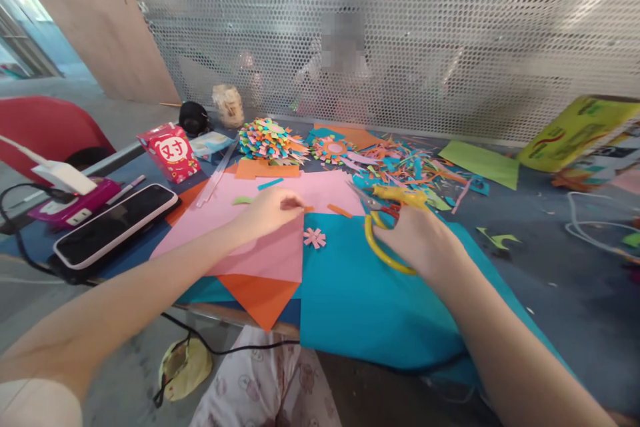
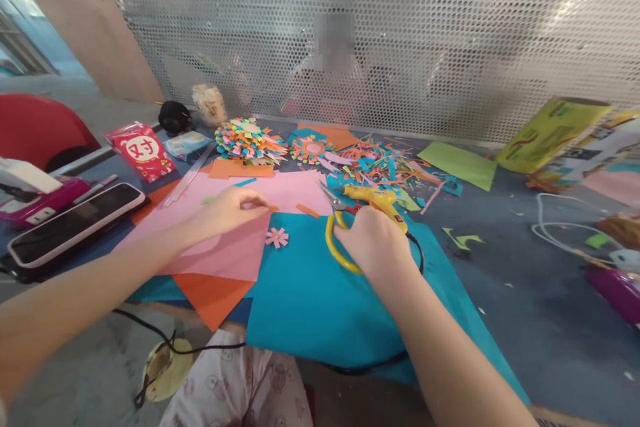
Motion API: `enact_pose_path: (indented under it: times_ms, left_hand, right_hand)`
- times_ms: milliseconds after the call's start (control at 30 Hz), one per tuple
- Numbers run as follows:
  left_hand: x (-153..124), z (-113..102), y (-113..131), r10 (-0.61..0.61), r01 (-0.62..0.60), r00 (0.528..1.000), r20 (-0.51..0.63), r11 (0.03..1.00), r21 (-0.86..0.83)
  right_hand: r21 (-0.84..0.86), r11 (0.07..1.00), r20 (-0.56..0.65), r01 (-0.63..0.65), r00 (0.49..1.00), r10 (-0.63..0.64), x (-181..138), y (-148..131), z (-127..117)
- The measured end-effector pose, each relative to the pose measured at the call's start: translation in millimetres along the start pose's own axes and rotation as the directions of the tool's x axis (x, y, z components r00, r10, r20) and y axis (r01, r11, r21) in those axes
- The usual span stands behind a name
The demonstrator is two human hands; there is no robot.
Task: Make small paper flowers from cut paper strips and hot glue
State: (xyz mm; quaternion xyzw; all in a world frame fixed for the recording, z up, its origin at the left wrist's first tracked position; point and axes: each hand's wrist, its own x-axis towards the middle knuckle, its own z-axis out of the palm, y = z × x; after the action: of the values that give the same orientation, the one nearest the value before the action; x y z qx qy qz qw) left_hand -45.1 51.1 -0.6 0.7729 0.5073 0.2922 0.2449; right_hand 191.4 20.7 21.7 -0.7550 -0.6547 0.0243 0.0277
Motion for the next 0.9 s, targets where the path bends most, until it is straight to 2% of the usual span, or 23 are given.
enact_pose_path:
  times_ms: [67,133,167,233,300,433,567,767,900]
  left_hand:
    - [2.3,2.2,3.3,0.018,-0.013,0.998,-0.059,0.997,0.082]
    - [7.6,6.4,10.2,0.137,-0.123,0.989,-0.048,0.965,0.231]
    - [11.6,9.5,13.7,0.226,-0.217,0.974,0.009,0.922,0.32]
    - [22.1,17.5,18.6,0.379,-0.429,0.903,0.202,0.777,0.46]
    - [33.4,26.1,19.6,0.445,-0.534,0.845,0.297,0.667,0.521]
    - [45.1,34.7,16.1,0.483,-0.585,0.808,0.339,0.586,0.56]
    - [40.3,31.6,14.8,0.513,-0.634,0.768,0.383,0.531,0.562]
    - [33.0,32.0,14.3,0.516,-0.597,0.798,0.31,0.612,0.519]
    - [29.1,32.2,15.1,0.516,-0.636,0.771,0.372,0.598,0.487]
  right_hand:
    - [-0.008,1.0,-0.007,0.012,1.0,-0.012,-0.9,0.9,2.3]
    - [-0.013,1.0,-0.009,0.022,1.0,-0.022,-2.3,0.1,4.1]
    - [-0.015,1.0,-0.008,0.024,1.0,-0.024,-3.1,-0.8,4.7]
    - [-0.02,0.999,-0.011,0.025,1.0,-0.025,-4.9,-2.6,5.2]
    - [-0.026,1.0,-0.032,0.015,0.999,-0.016,-6.9,-4.3,5.0]
    - [-0.044,0.999,-0.078,0.03,0.996,-0.034,-12.0,-7.5,3.7]
    - [-0.071,0.995,-0.095,0.075,0.992,-0.082,-17.0,-10.1,3.1]
    - [-0.142,0.978,-0.137,0.153,0.976,-0.172,-22.9,-11.7,-3.3]
    - [-0.15,0.928,-0.124,0.342,0.924,-0.361,-20.4,-16.3,-1.3]
